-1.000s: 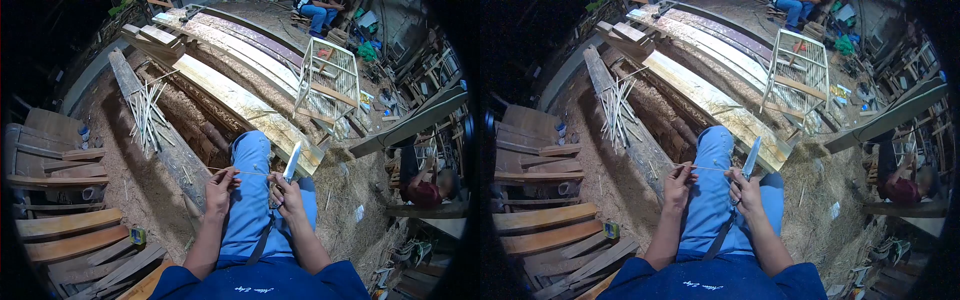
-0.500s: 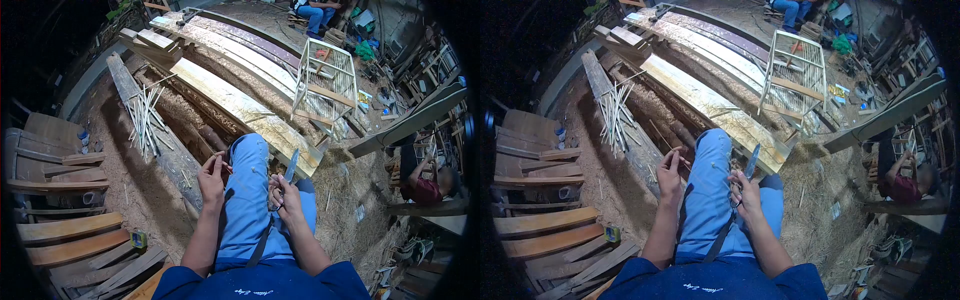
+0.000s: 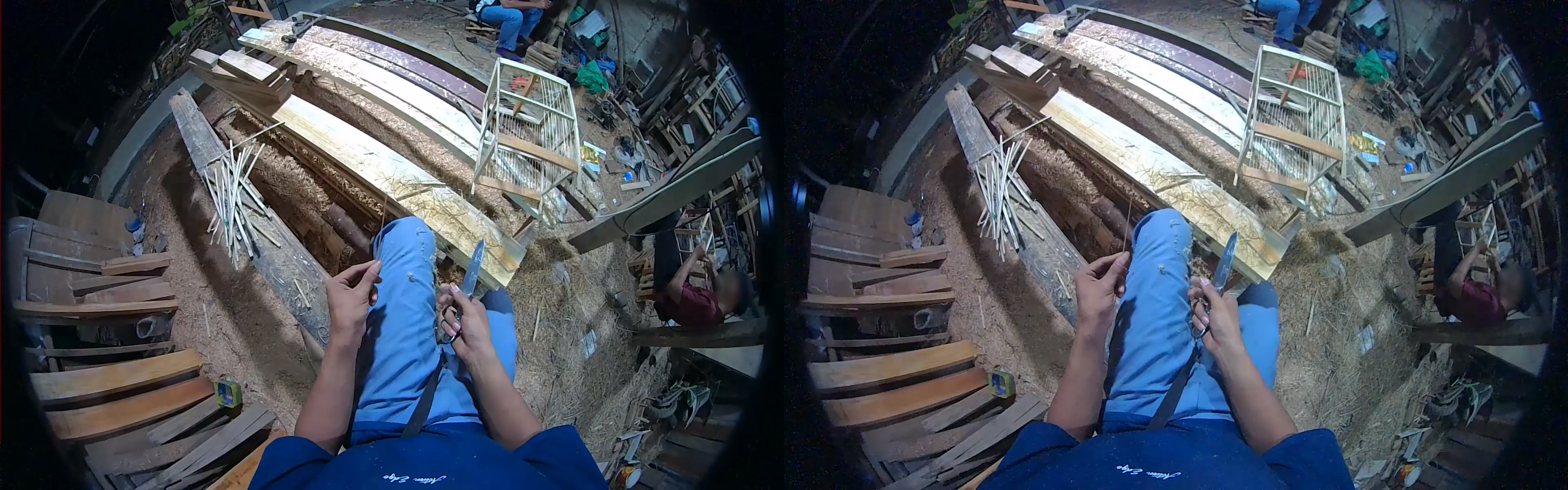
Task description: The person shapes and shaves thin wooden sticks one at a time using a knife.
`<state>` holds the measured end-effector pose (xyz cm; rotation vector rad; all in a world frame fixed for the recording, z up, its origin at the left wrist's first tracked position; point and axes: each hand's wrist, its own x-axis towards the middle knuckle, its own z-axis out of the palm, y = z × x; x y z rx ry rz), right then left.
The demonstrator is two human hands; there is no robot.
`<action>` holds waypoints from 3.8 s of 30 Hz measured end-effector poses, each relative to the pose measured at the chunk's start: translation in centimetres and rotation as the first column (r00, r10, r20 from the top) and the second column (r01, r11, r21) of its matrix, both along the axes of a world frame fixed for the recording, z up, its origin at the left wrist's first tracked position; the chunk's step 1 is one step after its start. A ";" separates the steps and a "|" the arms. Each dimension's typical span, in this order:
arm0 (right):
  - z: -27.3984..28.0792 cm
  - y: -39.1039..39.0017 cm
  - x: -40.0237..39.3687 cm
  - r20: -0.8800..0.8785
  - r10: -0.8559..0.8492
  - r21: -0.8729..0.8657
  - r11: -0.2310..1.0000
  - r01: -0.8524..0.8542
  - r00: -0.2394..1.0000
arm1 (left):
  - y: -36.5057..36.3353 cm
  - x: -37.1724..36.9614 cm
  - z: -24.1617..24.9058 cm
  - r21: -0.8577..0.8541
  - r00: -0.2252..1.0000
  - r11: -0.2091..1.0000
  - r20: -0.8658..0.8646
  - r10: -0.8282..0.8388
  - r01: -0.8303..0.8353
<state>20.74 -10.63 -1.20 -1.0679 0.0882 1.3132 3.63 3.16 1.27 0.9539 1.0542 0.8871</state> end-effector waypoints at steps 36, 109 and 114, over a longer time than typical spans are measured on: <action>-1.5 3.2 -1.9 0.802 0.233 -0.068 0.951 -0.303 0.550 | -5.1 -3.7 -0.5 -0.187 0.928 0.943 -0.204 -0.311 0.275; -0.4 -1.7 -3.7 0.956 0.289 -0.293 0.913 -0.283 -0.058 | -10.0 -8.8 0.5 -0.361 0.937 0.907 -0.182 -0.299 0.219; -0.5 -1.3 -4.0 0.951 0.297 -0.309 0.913 -0.266 -0.087 | -11.1 -9.8 -0.3 -0.338 0.954 0.919 -0.144 -0.264 0.203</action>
